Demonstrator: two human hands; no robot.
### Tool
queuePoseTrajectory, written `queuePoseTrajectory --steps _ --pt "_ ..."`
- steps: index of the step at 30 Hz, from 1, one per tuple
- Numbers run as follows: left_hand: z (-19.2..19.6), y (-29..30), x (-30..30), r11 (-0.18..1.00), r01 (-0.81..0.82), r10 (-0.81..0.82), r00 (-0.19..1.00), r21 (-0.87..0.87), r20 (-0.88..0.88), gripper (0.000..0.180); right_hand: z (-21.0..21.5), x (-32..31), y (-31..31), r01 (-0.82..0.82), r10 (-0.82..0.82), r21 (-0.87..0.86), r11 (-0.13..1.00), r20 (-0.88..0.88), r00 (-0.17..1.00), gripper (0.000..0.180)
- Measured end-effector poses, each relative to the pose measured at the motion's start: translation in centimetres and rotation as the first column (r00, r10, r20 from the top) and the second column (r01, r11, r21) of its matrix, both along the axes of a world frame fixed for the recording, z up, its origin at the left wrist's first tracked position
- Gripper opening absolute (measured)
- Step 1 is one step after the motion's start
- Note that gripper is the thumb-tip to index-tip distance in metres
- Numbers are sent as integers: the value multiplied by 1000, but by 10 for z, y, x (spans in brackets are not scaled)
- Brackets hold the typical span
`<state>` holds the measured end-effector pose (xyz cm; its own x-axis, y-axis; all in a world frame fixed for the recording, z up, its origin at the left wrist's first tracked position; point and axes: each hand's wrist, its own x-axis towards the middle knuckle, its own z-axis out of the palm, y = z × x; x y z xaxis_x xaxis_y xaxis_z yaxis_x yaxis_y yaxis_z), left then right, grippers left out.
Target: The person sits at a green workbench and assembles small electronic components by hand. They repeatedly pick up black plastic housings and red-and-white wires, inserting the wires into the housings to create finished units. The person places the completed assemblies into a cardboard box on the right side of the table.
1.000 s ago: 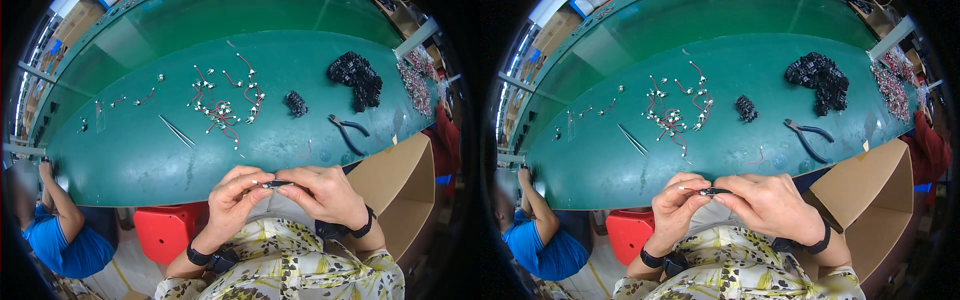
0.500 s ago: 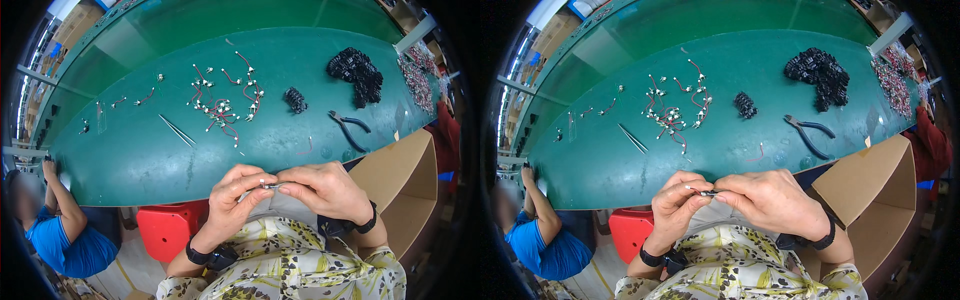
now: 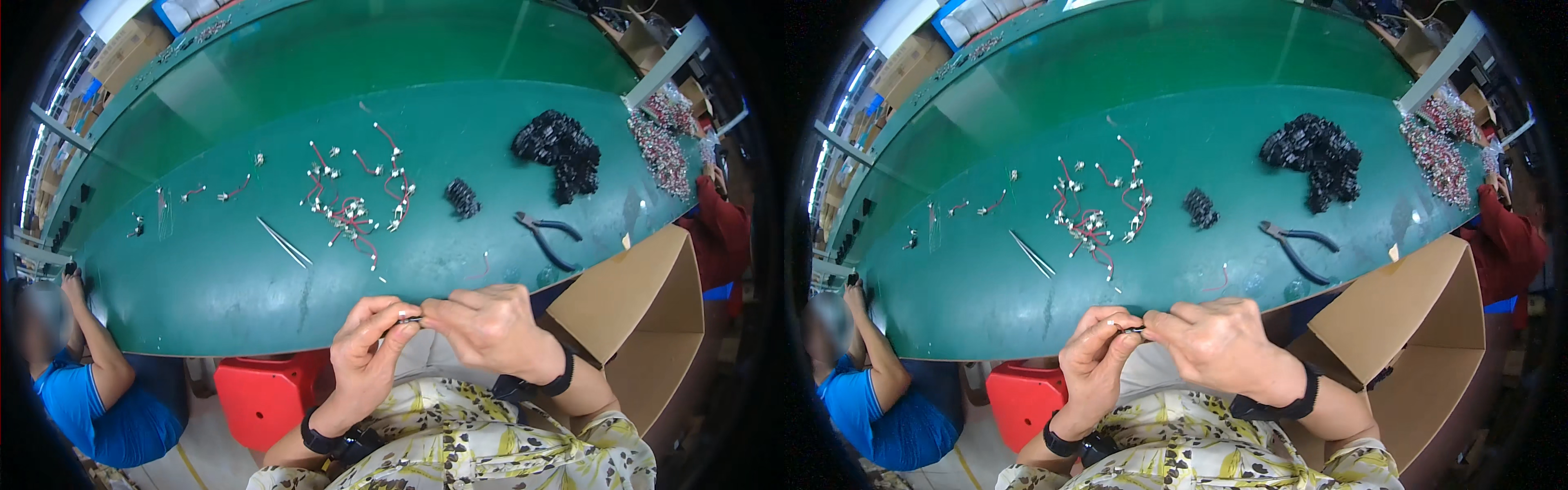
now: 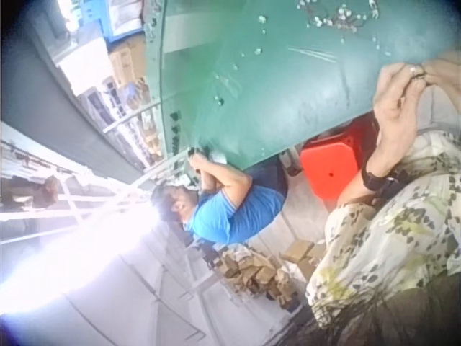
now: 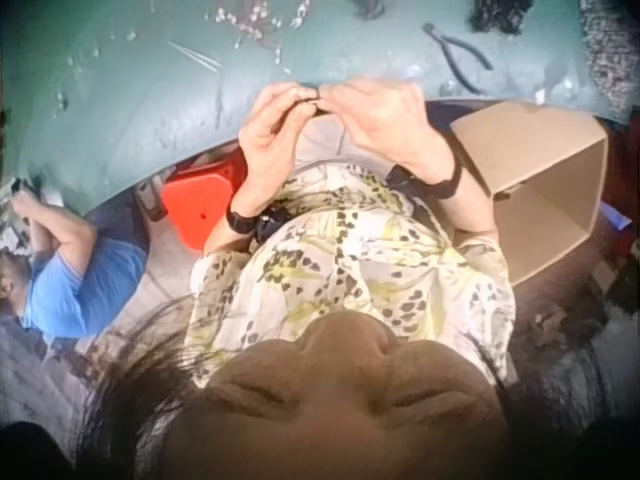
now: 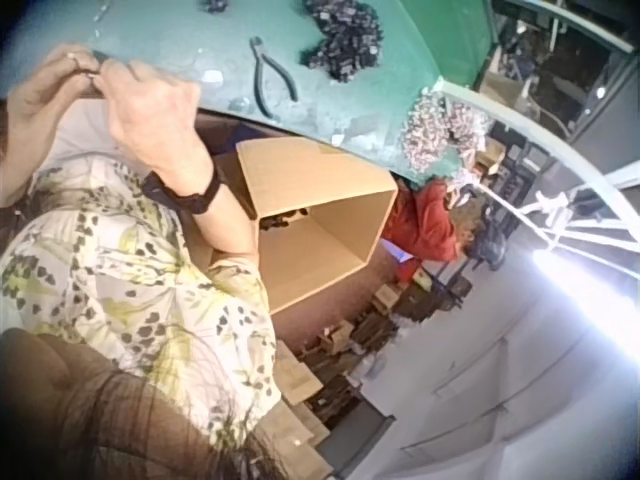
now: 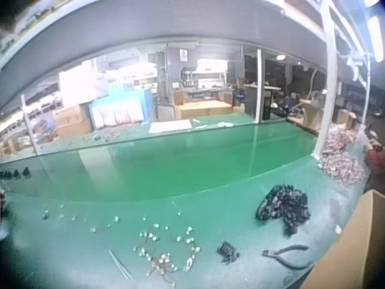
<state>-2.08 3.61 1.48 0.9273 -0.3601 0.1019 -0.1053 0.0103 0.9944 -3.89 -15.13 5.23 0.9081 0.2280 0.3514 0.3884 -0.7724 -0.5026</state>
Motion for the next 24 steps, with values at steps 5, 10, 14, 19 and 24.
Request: queuePoseTrajectory --steps 5,10,14,19,24 --pt "14 22 8 981 -108 81 983 158 164 19 3 7 5 -4 55 240 971 -207 977 20" --pt "2 128 65 732 -623 520 772 274 366 31 5 32 -30 304 -309 157 940 11 951 40" --pt "3 197 83 274 -881 444 471 385 762 52 -9 50 -44 460 -460 -18 888 -5 888 45" --pt "25 113 62 704 -648 359 678 291 641 51 -17 57 -51 427 -427 13 904 -24 904 36" --pt "28 -9 47 999 53 -53 999 5 7 49 -8 43 -57 322 -181 456 830 -325 928 33"
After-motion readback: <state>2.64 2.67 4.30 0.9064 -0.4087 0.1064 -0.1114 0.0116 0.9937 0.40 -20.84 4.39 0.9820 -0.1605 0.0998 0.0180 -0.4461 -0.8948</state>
